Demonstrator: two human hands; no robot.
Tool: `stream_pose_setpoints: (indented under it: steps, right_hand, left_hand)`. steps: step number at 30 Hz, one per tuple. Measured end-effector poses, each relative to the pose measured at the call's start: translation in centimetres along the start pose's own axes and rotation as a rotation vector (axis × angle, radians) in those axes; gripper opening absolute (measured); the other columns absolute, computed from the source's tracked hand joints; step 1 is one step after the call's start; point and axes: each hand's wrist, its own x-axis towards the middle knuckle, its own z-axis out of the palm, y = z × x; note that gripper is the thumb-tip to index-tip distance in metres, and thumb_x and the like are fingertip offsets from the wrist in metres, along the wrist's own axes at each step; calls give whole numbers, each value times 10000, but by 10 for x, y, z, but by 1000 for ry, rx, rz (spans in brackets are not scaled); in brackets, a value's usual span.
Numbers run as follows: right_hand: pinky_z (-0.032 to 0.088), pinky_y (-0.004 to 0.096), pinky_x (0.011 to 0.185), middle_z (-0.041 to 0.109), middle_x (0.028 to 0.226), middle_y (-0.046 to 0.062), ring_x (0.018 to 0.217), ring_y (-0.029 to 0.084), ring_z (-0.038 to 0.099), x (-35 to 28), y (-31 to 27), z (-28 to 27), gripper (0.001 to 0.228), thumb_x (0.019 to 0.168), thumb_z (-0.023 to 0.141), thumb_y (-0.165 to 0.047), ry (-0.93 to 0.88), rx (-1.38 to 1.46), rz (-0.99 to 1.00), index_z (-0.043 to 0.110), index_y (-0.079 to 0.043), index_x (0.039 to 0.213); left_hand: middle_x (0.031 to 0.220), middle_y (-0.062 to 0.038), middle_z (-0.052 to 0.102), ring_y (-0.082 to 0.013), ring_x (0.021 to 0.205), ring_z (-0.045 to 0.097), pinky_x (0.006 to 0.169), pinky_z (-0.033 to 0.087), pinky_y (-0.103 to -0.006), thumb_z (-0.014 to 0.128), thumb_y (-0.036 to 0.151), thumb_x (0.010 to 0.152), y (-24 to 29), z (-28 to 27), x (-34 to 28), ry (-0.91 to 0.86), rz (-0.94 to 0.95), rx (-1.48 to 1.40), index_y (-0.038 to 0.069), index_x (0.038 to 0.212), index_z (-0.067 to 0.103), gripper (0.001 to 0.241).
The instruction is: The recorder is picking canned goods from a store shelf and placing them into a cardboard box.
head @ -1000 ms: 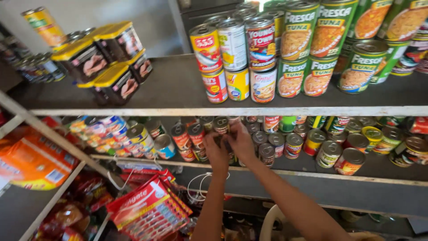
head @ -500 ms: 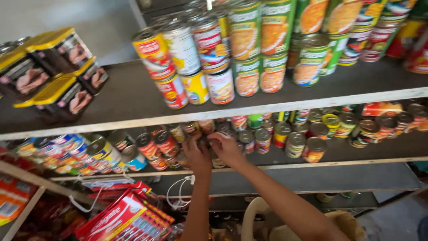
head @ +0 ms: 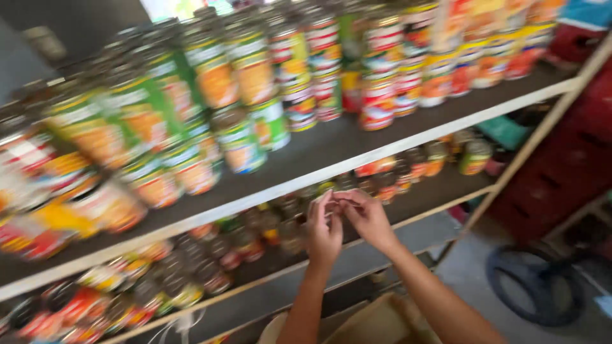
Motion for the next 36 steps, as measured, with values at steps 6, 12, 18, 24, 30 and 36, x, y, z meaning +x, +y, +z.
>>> stream_pose_setpoints:
  steps: [6,12,18,24,30,36]
  right_hand:
    - [562,285,854,725,1068,77,977,136,690,-14,57,-154,178,971,621,-35,210,-60,128,719,-9,1117]
    - [544,327,938,537,1364,167,1225,267,581,-30,121,-258,475,899,661,-20,489,-415,58,553,-10,1361]
    - [342,436,1147,410,1508,306,1413,443,413,-39,247,-318,749,891,621,15,516,-549,51,253,86,1539]
    - [439,393,1073,569,1389,263,1304,373,568,-26,237,-330,645,922,607,-27,478,-401,235,363,14,1518]
    - [548,358,945,670,1282,147,1133,229,679,-30,224,-324,554,949,631,-74,445,-162,281,476,-40,1480]
    - [555,344,943,635,1298,107,1116,206,663,-37,159,-287,525,903,740,-91,473,-266,75,552,-26,1389]
  left_hand:
    - [1252,-141,637,-234,1055,708,815,619,-320,584,-19,929,-3,164,-2,-182,-95,-194,62,1405,546,484]
    - [1330,-175,641,-337,1248,627,1071,484,-427,638,28,949,-38,312,-8,-243,-26,-141,45,1389,558,447]
    - [1430,-241,553,-418,1330,537,1109,420,-472,622,65,961,-86,406,-16,-268,-86,-89,6,1451,490,511]
    - [1417,-261,551,-437,1308,539,1090,432,-473,631,81,926,-119,438,-20,-284,-167,-37,-4,1462,475,565]
    - [1353,-261,619,-434,1260,602,1057,479,-462,693,131,949,-101,412,-20,-228,-152,-26,-1,1415,531,510]
    - [1399,-269,586,-447,1296,569,1063,461,-472,703,138,944,-30,342,-12,-165,-100,-35,-14,1443,486,565]
